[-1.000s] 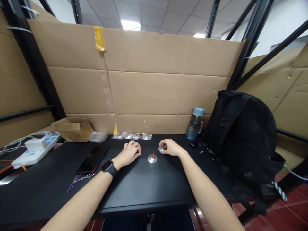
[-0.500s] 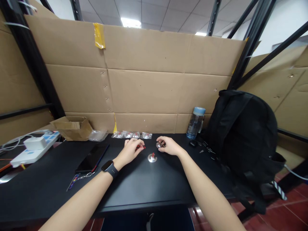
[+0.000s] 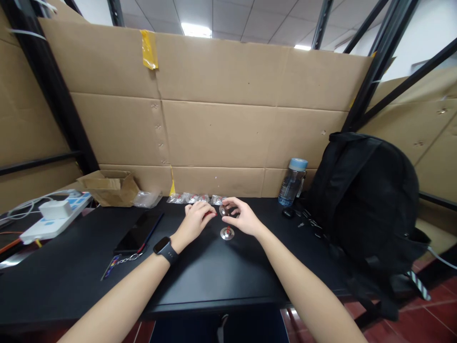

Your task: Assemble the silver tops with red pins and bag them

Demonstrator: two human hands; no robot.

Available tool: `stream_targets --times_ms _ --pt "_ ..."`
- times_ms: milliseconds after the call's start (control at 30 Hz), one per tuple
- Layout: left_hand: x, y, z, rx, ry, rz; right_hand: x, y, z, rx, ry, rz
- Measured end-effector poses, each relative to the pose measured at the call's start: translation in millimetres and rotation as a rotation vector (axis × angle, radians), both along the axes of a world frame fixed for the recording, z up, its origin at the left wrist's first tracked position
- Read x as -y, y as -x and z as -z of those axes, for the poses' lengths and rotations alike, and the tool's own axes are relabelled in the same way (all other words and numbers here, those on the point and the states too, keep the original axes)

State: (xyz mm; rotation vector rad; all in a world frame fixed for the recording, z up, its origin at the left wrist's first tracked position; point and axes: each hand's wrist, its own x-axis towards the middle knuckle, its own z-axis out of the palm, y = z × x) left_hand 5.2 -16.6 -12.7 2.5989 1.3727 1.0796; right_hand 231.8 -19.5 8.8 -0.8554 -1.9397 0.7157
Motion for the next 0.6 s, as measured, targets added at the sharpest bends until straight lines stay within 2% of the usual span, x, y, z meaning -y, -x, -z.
stream_targets --times_ms 300,600 --pt "7.4 -7.7 -3.7 0.113 -0.078 -0.083 6.5 23.4 9.5 -0.177 0.011 0.006" --pt "9.5 -10.5 -3.8 0.173 -0.126 -0.052 9.1 27.8 9.8 -0.238 0.034 -0.007"
